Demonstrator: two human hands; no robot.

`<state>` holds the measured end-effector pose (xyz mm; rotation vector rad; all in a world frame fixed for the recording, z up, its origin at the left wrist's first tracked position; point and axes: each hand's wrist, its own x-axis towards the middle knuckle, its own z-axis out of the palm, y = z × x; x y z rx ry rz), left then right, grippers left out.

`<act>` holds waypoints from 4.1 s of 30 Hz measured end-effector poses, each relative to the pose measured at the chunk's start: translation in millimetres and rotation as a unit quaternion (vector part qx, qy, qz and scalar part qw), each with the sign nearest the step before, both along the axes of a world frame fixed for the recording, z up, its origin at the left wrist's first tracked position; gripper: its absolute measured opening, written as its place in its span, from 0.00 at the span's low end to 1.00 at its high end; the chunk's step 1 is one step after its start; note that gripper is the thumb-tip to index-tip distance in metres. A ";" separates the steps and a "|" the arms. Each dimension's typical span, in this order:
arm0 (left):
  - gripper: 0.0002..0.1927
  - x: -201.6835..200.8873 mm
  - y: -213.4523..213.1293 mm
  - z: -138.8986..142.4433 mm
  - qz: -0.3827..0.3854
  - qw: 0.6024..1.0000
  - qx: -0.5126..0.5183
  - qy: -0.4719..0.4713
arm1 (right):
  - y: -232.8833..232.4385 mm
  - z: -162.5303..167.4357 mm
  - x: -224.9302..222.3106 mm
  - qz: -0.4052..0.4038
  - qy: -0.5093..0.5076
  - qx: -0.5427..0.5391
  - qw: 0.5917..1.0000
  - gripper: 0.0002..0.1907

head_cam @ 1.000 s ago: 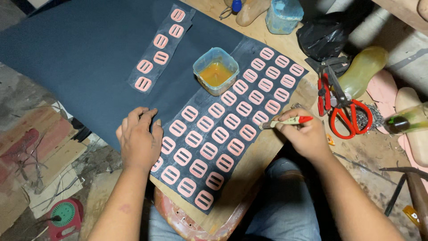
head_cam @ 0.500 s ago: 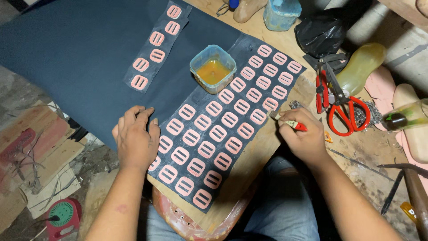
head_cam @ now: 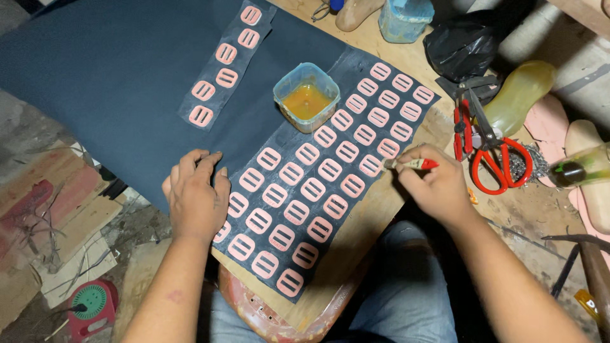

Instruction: The person applies glue to multiple pink shoe insoles arranged on a black sheet using a brush. They dip the brush into a container of yellow liquid and spread it evenly across each insole.

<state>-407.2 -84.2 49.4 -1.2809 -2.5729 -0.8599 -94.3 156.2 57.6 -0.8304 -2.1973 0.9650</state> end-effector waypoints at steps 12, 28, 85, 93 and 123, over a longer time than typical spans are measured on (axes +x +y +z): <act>0.17 0.6 0.5 0.8 0.005 1.000 -0.002 -0.001 | 25.6 13.8 -44.5 0.079 -0.091 -0.075 0.990 0.07; 0.17 -0.9 -0.2 -1.6 0.000 1.000 0.001 -0.003 | 28.0 22.1 -18.8 0.154 -0.060 0.023 0.986 0.05; 0.17 -0.8 0.9 2.0 0.007 1.000 -0.007 -0.011 | 46.3 31.9 -54.6 -0.001 -0.191 -0.076 0.979 0.18; 0.17 -1.3 2.2 -0.1 0.007 1.000 -0.005 -0.003 | 34.7 31.7 -52.3 0.094 -0.158 0.121 0.975 0.14; 0.17 -0.9 1.2 -0.7 0.002 1.000 0.001 -0.003 | 11.1 -9.7 -14.1 0.032 0.095 -0.178 0.979 0.05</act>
